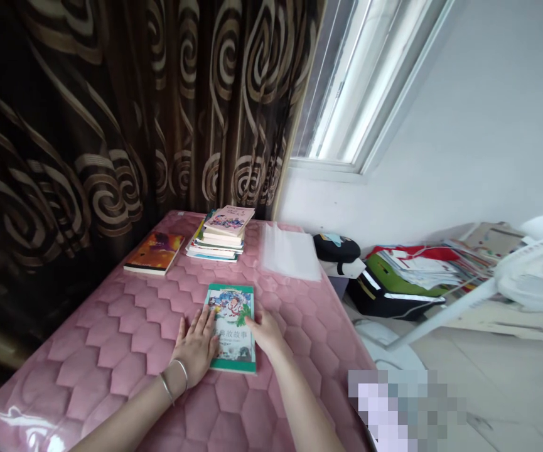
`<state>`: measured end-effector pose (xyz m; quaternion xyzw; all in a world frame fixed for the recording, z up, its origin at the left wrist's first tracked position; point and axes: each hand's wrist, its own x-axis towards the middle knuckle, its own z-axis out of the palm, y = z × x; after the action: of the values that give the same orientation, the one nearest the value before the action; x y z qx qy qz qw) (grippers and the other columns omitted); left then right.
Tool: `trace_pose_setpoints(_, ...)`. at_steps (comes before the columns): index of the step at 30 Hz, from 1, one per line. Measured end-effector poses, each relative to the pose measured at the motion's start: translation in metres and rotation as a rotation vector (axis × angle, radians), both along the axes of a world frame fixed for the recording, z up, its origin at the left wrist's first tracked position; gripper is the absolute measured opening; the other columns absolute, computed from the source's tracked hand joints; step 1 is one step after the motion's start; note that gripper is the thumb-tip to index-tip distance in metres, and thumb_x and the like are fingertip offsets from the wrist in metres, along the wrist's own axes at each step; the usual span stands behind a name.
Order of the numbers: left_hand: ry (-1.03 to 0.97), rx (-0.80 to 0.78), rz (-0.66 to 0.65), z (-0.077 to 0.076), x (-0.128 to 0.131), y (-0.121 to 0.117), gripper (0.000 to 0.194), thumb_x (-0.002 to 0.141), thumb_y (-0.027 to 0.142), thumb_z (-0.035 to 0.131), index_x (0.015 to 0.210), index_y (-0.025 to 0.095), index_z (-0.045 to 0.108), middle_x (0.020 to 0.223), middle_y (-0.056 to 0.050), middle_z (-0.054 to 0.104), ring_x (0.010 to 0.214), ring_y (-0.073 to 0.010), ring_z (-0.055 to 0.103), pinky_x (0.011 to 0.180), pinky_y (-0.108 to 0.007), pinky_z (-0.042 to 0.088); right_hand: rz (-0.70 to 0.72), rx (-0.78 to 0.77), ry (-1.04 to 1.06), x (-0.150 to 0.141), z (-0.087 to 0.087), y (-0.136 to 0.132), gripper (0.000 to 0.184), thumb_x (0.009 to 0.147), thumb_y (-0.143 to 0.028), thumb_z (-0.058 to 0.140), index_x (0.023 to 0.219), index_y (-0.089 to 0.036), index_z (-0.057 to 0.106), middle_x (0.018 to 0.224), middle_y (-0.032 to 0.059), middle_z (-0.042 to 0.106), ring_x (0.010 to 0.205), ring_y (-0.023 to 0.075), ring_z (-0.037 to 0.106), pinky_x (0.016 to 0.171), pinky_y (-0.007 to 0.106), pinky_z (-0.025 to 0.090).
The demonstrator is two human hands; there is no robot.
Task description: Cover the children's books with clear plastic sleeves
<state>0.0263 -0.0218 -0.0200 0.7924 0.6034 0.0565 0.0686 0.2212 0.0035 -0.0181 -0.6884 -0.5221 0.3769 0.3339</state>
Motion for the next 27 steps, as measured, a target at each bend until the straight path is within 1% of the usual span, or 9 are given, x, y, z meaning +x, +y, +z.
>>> trace_pose_setpoints(4,-0.022,0.012,-0.004,-0.003,-0.001,0.000,0.060,0.091,0.031,0.029,0.149,0.017,0.023,0.156,-0.007,0.020,0.143,-0.0293,0.022,0.114,-0.060,0.010,0.008,-0.088,0.442,0.001,-0.002,-0.006,0.028,0.073,-0.040,0.065,0.086,-0.015,0.067,0.086,0.0076,0.075,0.083,0.0260,0.071,0.069,0.034,0.055)
trace_pose_setpoints(7,-0.044,0.012,0.005,-0.006,-0.001,0.000,0.060,0.092,0.032,0.028,0.149,0.018,0.022,0.156,-0.006,0.019,0.143,-0.0289,0.022,0.115,-0.059,0.009,-0.030,-0.179,0.705,-0.007,-0.003,-0.015,0.032,0.067,-0.034,0.071,0.091,-0.014,0.066,0.087,0.0092,0.075,0.082,0.0257,0.071,0.072,0.036,0.056)
trace_pose_setpoints(10,-0.083,0.016,0.004,-0.010,-0.003,0.000,0.060,0.092,0.035,0.028,0.150,0.019,0.022,0.157,-0.005,0.018,0.143,-0.0281,0.020,0.115,-0.058,0.007,-0.058,-0.180,0.849,-0.017,-0.005,-0.018,0.034,0.062,-0.027,0.072,0.093,-0.015,0.064,0.085,0.0091,0.075,0.080,0.0258,0.071,0.074,0.038,0.056)
trace_pose_setpoints(12,-0.118,0.008,-0.006,-0.010,-0.005,0.000,0.059,0.093,0.037,0.027,0.149,0.019,0.022,0.157,-0.004,0.018,0.144,-0.0275,0.019,0.115,-0.058,0.006,-0.088,-0.116,0.818,-0.022,-0.002,-0.017,0.035,0.060,-0.025,0.072,0.092,-0.016,0.063,0.080,0.0070,0.074,0.077,0.0255,0.071,0.073,0.038,0.056)
trace_pose_setpoints(15,-0.184,-0.036,-0.022,-0.002,-0.010,0.002,0.058,0.095,0.039,0.025,0.149,0.021,0.022,0.157,-0.004,0.019,0.143,-0.0272,0.022,0.114,-0.059,0.012,-0.079,0.014,0.610,-0.022,0.017,-0.009,0.033,0.062,-0.028,0.070,0.092,-0.018,0.059,0.078,0.0027,0.073,0.074,0.0236,0.070,0.067,0.034,0.055)
trace_pose_setpoints(18,-0.259,-0.021,-0.028,0.011,-0.016,0.014,0.053,0.096,0.040,0.027,0.148,0.032,0.026,0.156,-0.001,0.026,0.140,-0.0273,0.029,0.112,-0.059,0.020,0.036,0.155,0.271,-0.015,0.059,-0.001,0.020,0.073,-0.032,0.061,0.089,-0.021,0.054,0.081,0.0012,0.072,0.073,0.0217,0.069,0.061,0.029,0.052)
trace_pose_setpoints(22,-0.292,0.064,0.167,0.019,-0.031,0.049,0.042,0.093,0.032,0.038,0.133,0.027,0.051,0.148,-0.008,0.041,0.134,-0.0286,0.039,0.109,-0.060,0.025,0.109,0.444,-0.531,-0.016,0.113,0.001,0.010,0.087,-0.028,0.048,0.094,-0.022,0.051,0.080,0.0024,0.070,0.067,0.0185,0.066,0.054,0.023,0.044)
trace_pose_setpoints(24,-0.332,0.088,0.276,0.015,-0.045,0.067,0.037,0.091,0.025,0.041,0.125,0.023,0.058,0.146,-0.011,0.043,0.131,-0.0280,0.043,0.107,-0.057,0.030,0.117,0.540,-0.956,-0.023,0.117,-0.004,0.011,0.089,-0.018,0.046,0.098,-0.019,0.053,0.078,0.0059,0.070,0.066,0.0187,0.067,0.053,0.023,0.043)
trace_pose_setpoints(27,-0.421,0.127,0.350,0.001,-0.070,0.087,0.033,0.090,0.020,0.041,0.115,0.018,0.064,0.137,-0.013,0.053,0.117,-0.0250,0.056,0.102,-0.045,0.043,0.236,0.756,-1.319,-0.034,0.085,-0.013,0.027,0.086,-0.002,0.043,0.106,-0.016,0.054,0.101,0.0144,0.070,0.081,0.0194,0.069,0.061,0.023,0.048)
